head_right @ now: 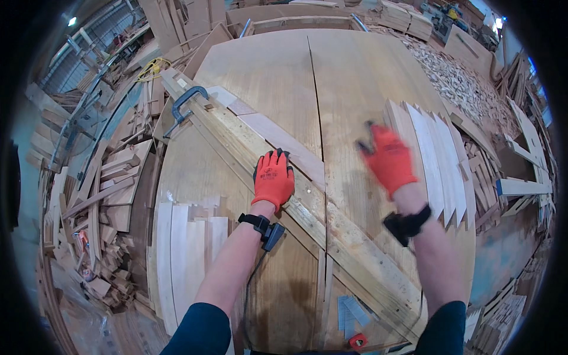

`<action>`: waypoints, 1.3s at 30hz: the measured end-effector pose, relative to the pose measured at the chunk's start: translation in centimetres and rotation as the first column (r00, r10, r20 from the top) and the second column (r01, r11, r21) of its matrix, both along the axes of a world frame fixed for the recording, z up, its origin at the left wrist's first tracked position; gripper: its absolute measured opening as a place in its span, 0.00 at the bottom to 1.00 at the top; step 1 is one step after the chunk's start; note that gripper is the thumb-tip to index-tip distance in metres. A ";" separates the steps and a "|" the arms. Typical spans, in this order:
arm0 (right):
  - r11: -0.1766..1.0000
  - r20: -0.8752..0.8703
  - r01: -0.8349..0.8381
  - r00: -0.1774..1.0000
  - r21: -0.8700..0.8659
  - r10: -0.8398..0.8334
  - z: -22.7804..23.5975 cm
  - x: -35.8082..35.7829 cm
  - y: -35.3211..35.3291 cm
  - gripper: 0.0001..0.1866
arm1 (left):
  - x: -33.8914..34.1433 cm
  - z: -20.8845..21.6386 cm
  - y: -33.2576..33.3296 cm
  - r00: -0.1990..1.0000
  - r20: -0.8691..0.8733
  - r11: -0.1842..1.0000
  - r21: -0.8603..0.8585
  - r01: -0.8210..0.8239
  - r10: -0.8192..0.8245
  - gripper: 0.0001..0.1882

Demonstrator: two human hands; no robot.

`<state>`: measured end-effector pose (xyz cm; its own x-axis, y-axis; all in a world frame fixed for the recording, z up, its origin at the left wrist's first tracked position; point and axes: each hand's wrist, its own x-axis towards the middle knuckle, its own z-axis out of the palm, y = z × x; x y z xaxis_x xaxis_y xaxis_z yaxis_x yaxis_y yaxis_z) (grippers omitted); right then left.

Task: The person arranges thin wooden planks on a large workbench in a workshop. They pick up individual planks, place them in a staggered pattern, and adjust their positions to align them. The person occasionally moves to the floor to retrieve more planks from a pile and returns to the workbench to continue the arrangement.

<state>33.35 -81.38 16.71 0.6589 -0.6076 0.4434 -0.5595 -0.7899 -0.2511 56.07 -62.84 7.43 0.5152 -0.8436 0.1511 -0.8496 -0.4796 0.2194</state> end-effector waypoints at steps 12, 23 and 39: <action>0.935 -0.504 -0.046 0.832 0.351 0.230 -6.5 10.3 6.6 0.37 | -1.1 1.5 0.6 1.000 0.003 0.987 -0.162 -0.003 0.004 0.24; 0.964 -0.433 -0.067 0.884 0.258 0.177 -6.0 5.7 5.3 0.33 | -2.4 1.4 -0.8 0.999 0.036 0.995 -0.100 0.011 -0.008 0.26; 0.749 -0.337 0.648 0.742 0.138 -0.580 2.2 -26.5 -2.0 0.27 | -2.4 1.7 0.1 0.998 0.062 1.000 0.011 0.018 -0.019 0.29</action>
<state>6.89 -83.33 18.87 0.1714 -0.9794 0.1070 -0.9703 -0.1866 -0.1538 53.63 -62.71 9.17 0.4893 -0.8547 0.1735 -0.8703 -0.4656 0.1607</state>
